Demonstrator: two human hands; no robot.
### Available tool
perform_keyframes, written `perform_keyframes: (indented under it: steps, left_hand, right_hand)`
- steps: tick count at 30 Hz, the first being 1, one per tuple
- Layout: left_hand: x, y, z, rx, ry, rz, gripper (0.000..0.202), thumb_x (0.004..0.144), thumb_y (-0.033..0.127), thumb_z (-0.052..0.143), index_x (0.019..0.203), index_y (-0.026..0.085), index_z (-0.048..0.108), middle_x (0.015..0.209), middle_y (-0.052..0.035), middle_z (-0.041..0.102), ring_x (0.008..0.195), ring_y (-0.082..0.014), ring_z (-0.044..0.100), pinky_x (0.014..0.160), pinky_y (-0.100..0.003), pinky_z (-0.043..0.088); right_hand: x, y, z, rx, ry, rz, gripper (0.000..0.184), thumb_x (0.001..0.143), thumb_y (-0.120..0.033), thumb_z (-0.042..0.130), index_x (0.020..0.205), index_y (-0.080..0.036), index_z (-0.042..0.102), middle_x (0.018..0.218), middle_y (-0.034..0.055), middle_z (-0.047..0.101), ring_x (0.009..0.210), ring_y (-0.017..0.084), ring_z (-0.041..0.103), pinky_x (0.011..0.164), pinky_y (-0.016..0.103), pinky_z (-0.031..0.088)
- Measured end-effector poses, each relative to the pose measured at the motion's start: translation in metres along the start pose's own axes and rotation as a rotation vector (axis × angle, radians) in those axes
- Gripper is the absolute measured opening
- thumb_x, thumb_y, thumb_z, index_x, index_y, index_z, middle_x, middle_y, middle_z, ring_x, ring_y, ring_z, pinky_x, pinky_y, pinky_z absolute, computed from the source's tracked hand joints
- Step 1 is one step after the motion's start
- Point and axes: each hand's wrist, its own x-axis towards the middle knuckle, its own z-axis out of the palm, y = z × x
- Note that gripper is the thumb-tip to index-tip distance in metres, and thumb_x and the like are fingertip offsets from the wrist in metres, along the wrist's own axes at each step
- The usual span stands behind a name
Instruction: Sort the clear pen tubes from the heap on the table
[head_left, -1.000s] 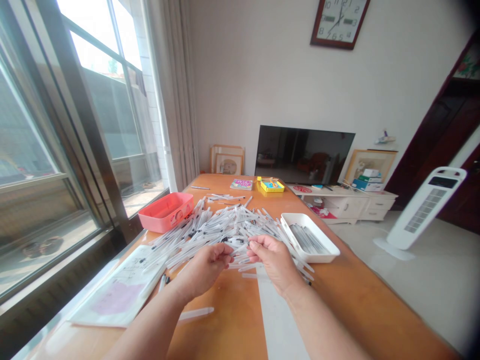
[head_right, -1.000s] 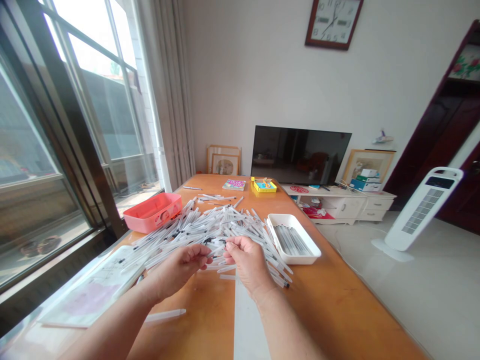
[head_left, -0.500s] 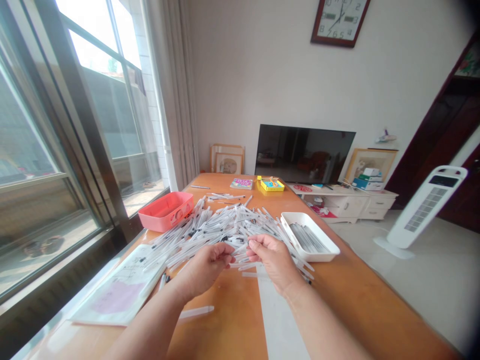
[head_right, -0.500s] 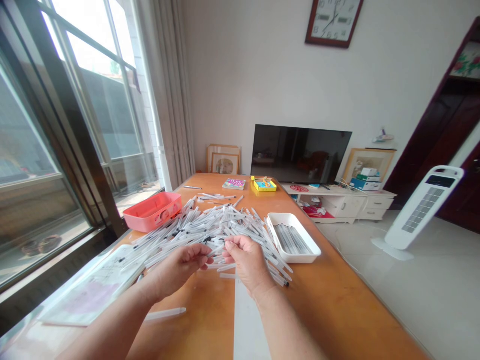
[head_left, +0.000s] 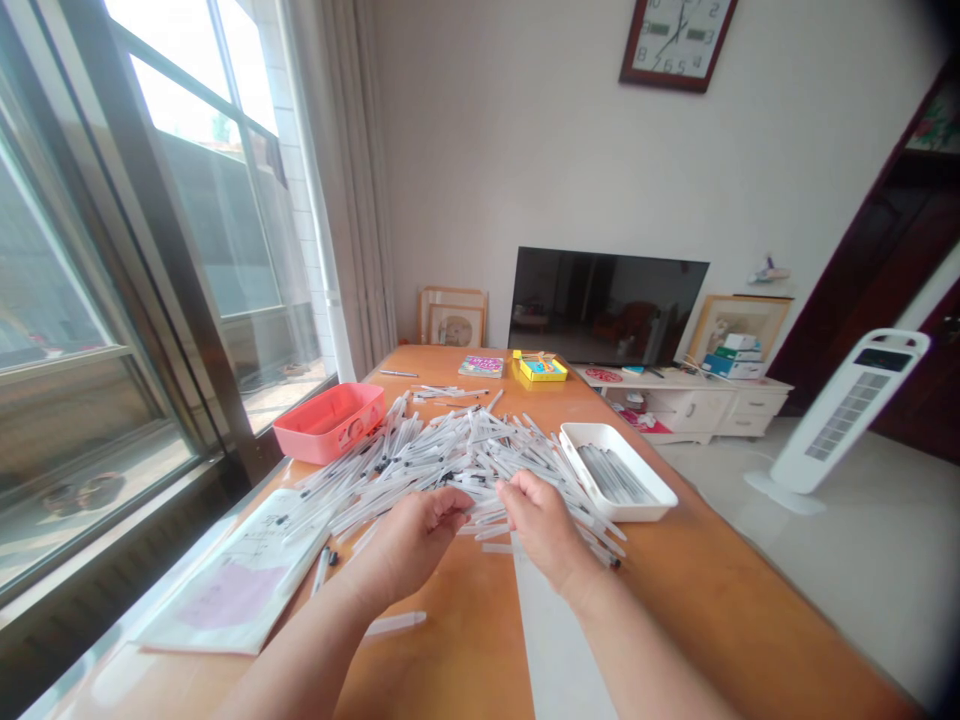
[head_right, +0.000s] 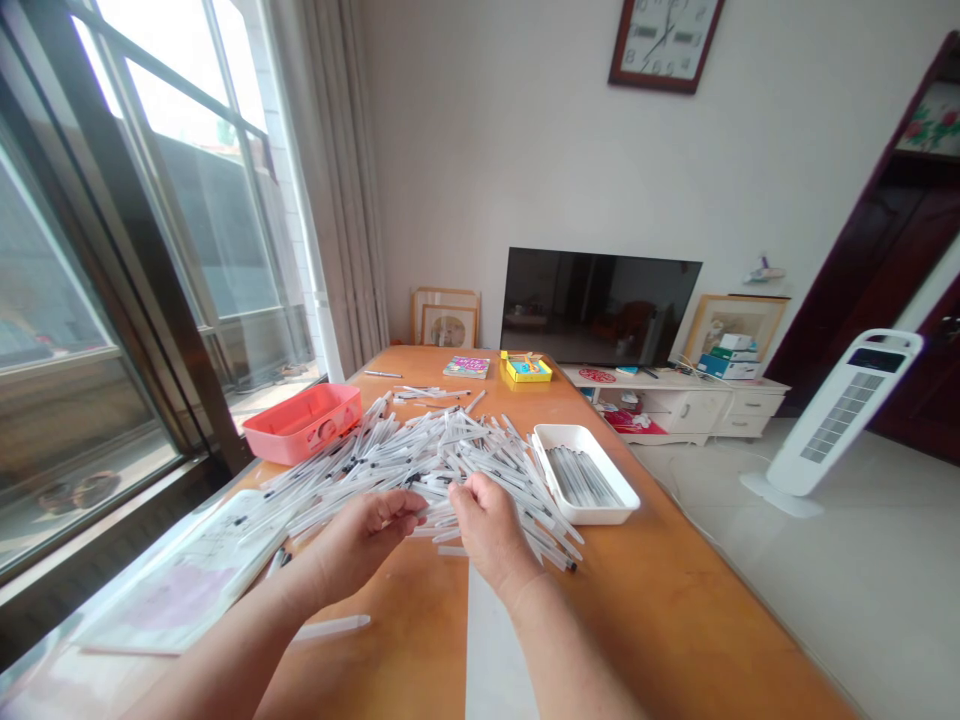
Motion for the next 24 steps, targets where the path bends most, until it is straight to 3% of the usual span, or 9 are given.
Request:
perform_keyframes:
  steps: [5,9,13,15,18,24]
  left_hand:
    - [-0.001,0.002,-0.001,0.026,-0.012,0.016,0.022,0.090,0.030,0.050,0.098,0.023,0.070,0.083,-0.0014,0.070,0.077,-0.0184,0.060,0.070,-0.026,0.042]
    - [0.000,0.004,-0.002,-0.004,-0.024,-0.025,0.023,0.090,0.034,0.051,0.094,0.022,0.070,0.081,-0.0017,0.070,0.076,-0.0189,0.060,0.071,-0.026,0.043]
    - [0.000,0.003,-0.003,-0.042,-0.017,-0.064,0.025,0.088,0.038,0.053,0.092,0.021,0.071,0.080,-0.0023,0.070,0.078,-0.0199,0.061,0.072,-0.027,0.045]
    - [0.000,0.003,-0.003,-0.059,-0.013,-0.060,0.025,0.087,0.037,0.054,0.093,0.021,0.072,0.080,-0.0026,0.070,0.078,-0.0200,0.061,0.072,-0.027,0.045]
    - [-0.001,0.002,-0.002,-0.029,-0.014,-0.041,0.024,0.088,0.035,0.053,0.094,0.021,0.072,0.081,-0.0022,0.071,0.076,-0.0194,0.060,0.070,-0.027,0.044]
    - [-0.002,0.005,-0.001,0.051,-0.018,0.020,0.023,0.090,0.032,0.051,0.093,0.022,0.071,0.081,-0.0005,0.070,0.076,-0.0182,0.060,0.068,-0.026,0.042]
  right_hand:
    - [0.004,0.004,-0.003,-0.053,-0.007,-0.039,0.049,0.092,-0.057,0.050,0.058,-0.023,0.042,0.055,-0.0034,0.043,0.056,0.015,0.041,0.056,0.028,0.034]
    - [0.006,0.006,-0.009,0.010,-0.034,0.047,0.057,0.094,-0.067,0.040,0.060,-0.023,0.052,0.051,-0.0016,0.050,0.051,0.016,0.047,0.056,0.029,0.038]
    - [0.005,0.003,-0.013,0.078,-0.060,-0.003,0.044,0.094,-0.061,0.047,0.083,-0.021,0.062,0.072,0.0002,0.066,0.060,0.015,0.056,0.059,0.027,0.041]
    - [0.004,0.002,-0.013,0.051,-0.103,-0.021,0.035,0.092,-0.054,0.054,0.083,-0.021,0.061,0.077,0.0001,0.067,0.065,0.015,0.058,0.061,0.026,0.043]
    - [0.002,0.002,-0.011,-0.044,-0.091,-0.032,0.034,0.092,-0.050,0.055,0.076,-0.021,0.057,0.067,-0.0018,0.063,0.061,0.014,0.055,0.060,0.026,0.041]
    - [0.003,0.003,-0.011,-0.188,-0.015,-0.101,0.048,0.092,-0.059,0.051,0.060,-0.023,0.047,0.053,-0.0026,0.047,0.056,0.016,0.045,0.055,0.028,0.034]
